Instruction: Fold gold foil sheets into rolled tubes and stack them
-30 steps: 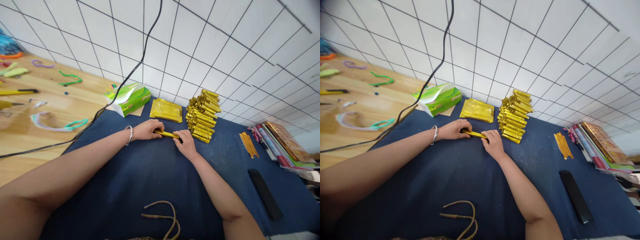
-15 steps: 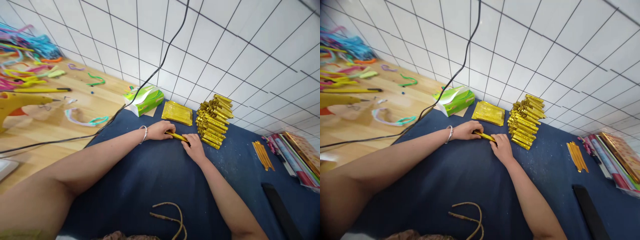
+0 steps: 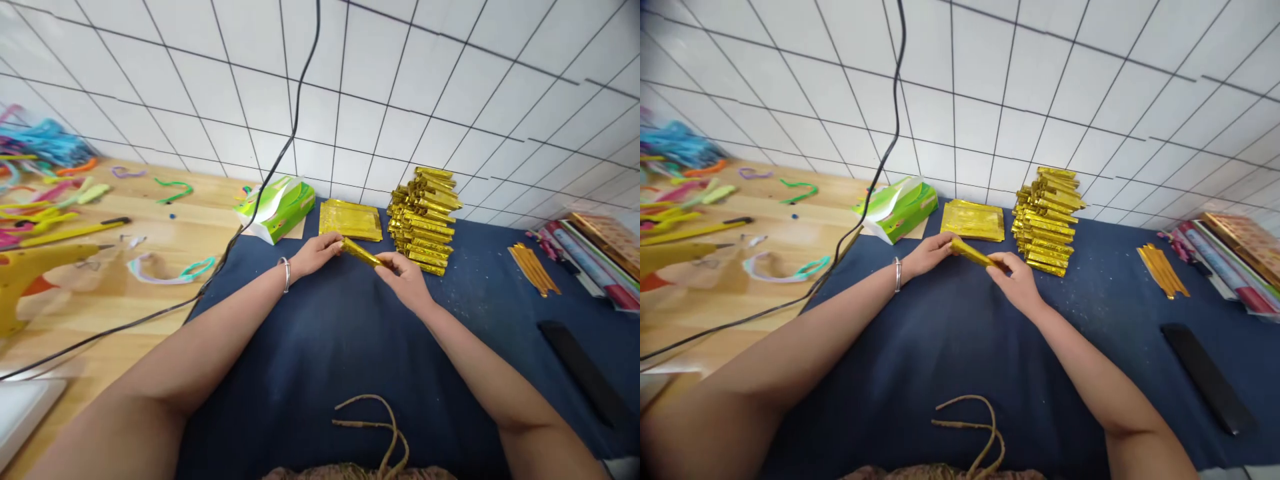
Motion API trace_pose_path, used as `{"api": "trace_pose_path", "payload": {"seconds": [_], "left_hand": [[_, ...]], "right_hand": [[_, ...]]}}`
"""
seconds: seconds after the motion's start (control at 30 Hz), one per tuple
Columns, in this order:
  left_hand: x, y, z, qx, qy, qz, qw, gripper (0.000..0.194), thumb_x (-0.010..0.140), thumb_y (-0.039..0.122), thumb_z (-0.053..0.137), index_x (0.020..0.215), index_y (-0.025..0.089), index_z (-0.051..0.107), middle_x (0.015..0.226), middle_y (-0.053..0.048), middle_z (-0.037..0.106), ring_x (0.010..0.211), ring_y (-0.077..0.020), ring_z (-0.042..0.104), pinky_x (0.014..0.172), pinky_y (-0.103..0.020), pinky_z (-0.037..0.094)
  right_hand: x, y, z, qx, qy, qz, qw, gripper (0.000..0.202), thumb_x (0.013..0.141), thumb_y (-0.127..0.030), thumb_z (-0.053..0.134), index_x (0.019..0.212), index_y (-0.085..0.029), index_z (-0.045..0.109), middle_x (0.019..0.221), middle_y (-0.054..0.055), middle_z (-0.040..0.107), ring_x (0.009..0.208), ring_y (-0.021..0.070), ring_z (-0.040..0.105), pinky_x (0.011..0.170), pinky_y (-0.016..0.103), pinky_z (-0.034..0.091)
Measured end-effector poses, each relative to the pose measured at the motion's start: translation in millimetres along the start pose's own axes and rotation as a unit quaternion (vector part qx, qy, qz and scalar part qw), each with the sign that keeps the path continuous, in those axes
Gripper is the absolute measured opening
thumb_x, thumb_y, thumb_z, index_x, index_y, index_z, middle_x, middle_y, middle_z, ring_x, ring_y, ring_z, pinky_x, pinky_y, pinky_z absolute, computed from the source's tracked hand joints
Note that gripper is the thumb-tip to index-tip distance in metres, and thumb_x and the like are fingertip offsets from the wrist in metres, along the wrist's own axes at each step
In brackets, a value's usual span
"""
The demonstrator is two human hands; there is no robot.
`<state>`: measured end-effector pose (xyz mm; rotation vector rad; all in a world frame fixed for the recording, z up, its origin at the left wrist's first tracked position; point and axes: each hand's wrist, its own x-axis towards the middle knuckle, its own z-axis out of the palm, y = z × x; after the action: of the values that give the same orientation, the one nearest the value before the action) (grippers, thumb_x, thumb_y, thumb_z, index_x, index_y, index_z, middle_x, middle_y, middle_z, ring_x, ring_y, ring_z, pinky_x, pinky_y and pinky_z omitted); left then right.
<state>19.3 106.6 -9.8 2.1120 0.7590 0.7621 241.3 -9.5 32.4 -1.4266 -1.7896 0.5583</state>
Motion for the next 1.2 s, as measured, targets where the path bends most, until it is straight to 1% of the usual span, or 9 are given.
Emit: {"api": "trace_pose_path", "payload": {"seconds": [0.1, 0.17, 0.23, 0.3, 0.4, 0.6, 0.93, 1.1, 1.2], "left_hand": [[2, -2, 3.6, 0.015, -0.016, 0.008, 1.000, 0.028, 0.086, 0.041, 0.046, 0.095, 0.017, 0.057, 0.086, -0.002, 0.060, 0.078, -0.0130, 0.055, 0.072, -0.025, 0.043], [2, 0, 4.9, 0.023, -0.022, 0.010, 0.999, 0.026, 0.084, 0.040, 0.049, 0.096, 0.018, 0.057, 0.083, -0.001, 0.061, 0.075, -0.0126, 0.055, 0.070, -0.025, 0.043], [2, 1, 5.2, 0.031, -0.021, 0.009, 0.999, 0.025, 0.084, 0.038, 0.049, 0.097, 0.018, 0.057, 0.082, -0.001, 0.061, 0.073, -0.0122, 0.055, 0.069, -0.024, 0.043], [2, 2, 4.9, 0.039, -0.022, 0.009, 0.999, 0.022, 0.083, 0.035, 0.050, 0.096, 0.018, 0.057, 0.082, 0.000, 0.061, 0.072, -0.0120, 0.056, 0.069, -0.024, 0.043], [3, 2, 4.2, 0.048, -0.023, 0.010, 0.999, 0.020, 0.082, 0.032, 0.052, 0.096, 0.018, 0.057, 0.081, 0.000, 0.061, 0.072, -0.0118, 0.056, 0.068, -0.024, 0.043], [3, 2, 3.8, 0.061, -0.027, 0.018, 0.998, 0.017, 0.081, 0.029, 0.053, 0.093, 0.018, 0.057, 0.080, 0.000, 0.061, 0.071, -0.0116, 0.056, 0.067, -0.023, 0.043], [3, 3, 3.9, 0.083, -0.031, 0.034, 0.995, 0.016, 0.080, 0.027, 0.054, 0.092, 0.017, 0.058, 0.080, 0.000, 0.062, 0.069, -0.0112, 0.055, 0.066, -0.022, 0.042], [4, 3, 4.2, 0.092, -0.028, 0.047, 0.994, 0.015, 0.081, 0.027, 0.054, 0.090, 0.018, 0.060, 0.081, -0.001, 0.062, 0.072, -0.0122, 0.056, 0.068, -0.023, 0.042], [4, 3, 4.3, 0.096, -0.023, 0.059, 0.993, 0.013, 0.081, 0.026, 0.054, 0.089, 0.018, 0.061, 0.084, -0.002, 0.063, 0.079, -0.0138, 0.057, 0.075, -0.025, 0.043]], "right_hand": [[-10, -46, 1, 0.029, -0.064, -0.045, 0.997, 0.018, 0.084, -0.027, 0.053, 0.100, -0.022, 0.060, 0.091, 0.002, 0.062, 0.083, 0.0143, 0.057, 0.076, 0.029, 0.047], [-17, -75, 3, 0.051, -0.128, -0.112, 0.984, 0.018, 0.084, -0.025, 0.055, 0.101, -0.023, 0.060, 0.092, 0.002, 0.062, 0.084, 0.0138, 0.058, 0.078, 0.029, 0.047], [-21, -96, 5, 0.070, -0.180, -0.169, 0.966, 0.020, 0.084, -0.024, 0.055, 0.103, -0.023, 0.059, 0.093, 0.003, 0.063, 0.086, 0.0139, 0.058, 0.081, 0.029, 0.048], [-23, -106, 6, 0.073, -0.203, -0.196, 0.957, 0.020, 0.085, -0.023, 0.053, 0.105, -0.024, 0.058, 0.094, 0.004, 0.064, 0.089, 0.0147, 0.058, 0.082, 0.030, 0.048], [-23, -105, 8, 0.067, -0.217, -0.201, 0.953, 0.022, 0.085, -0.022, 0.053, 0.106, -0.026, 0.057, 0.094, 0.004, 0.064, 0.090, 0.0153, 0.059, 0.083, 0.031, 0.049], [-23, -90, 10, 0.047, -0.209, -0.197, 0.957, 0.023, 0.084, -0.021, 0.055, 0.107, -0.025, 0.057, 0.094, 0.004, 0.064, 0.088, 0.0152, 0.059, 0.083, 0.030, 0.049], [-23, -89, 11, 0.023, -0.217, -0.200, 0.955, 0.022, 0.084, -0.023, 0.054, 0.106, -0.025, 0.057, 0.093, 0.003, 0.064, 0.088, 0.0147, 0.059, 0.083, 0.029, 0.047], [-15, -80, 8, -0.018, -0.258, -0.214, 0.942, 0.022, 0.084, -0.024, 0.054, 0.106, -0.024, 0.058, 0.092, 0.004, 0.065, 0.086, 0.0160, 0.059, 0.079, 0.030, 0.047], [-7, -64, 7, -0.045, -0.282, -0.187, 0.940, 0.019, 0.083, -0.024, 0.054, 0.101, -0.023, 0.061, 0.090, 0.003, 0.065, 0.083, 0.0153, 0.059, 0.077, 0.029, 0.046]]}}
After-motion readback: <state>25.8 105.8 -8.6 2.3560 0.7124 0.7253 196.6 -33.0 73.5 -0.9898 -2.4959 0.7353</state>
